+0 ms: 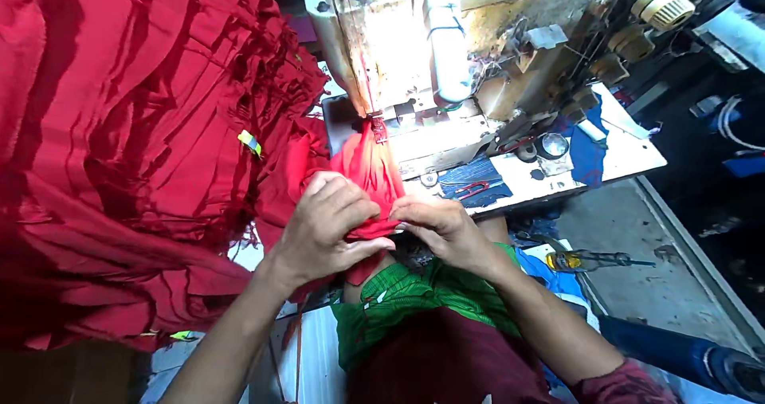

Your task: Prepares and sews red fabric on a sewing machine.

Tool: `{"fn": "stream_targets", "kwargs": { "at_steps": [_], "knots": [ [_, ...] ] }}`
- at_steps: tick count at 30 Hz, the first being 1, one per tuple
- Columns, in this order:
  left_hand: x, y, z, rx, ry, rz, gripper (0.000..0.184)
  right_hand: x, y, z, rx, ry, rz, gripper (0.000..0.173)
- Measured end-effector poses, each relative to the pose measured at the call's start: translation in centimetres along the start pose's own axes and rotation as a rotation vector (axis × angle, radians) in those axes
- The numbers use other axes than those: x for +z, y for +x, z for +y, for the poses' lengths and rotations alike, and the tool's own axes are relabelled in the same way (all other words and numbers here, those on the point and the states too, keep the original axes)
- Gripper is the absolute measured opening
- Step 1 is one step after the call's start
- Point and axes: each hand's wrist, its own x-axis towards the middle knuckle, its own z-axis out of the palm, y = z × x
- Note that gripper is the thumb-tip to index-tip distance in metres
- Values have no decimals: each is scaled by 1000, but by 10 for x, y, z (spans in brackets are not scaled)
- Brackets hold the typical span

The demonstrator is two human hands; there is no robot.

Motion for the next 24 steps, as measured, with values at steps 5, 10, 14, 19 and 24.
{"fn": "stream_targets", "kwargs": {
  "at_steps": [5,10,14,19,24],
  "knots": [
    [20,-24,-21,-190,310,-134,21,12,-27,3,61,-36,147,17],
    [8,-20,-4,-276,349,-142,13,15,-35,0,139,39,196,17],
    [1,-10,-8,-277,365,-156,11,20,-30,5,180,76,212,17],
    [-12,10,-20,-282,381,-170,13,23,-10,12,262,112,256,15],
    [-24,27,-48,-271,416,-233,24,24,21,25,242,98,294,14]
  ]
}}
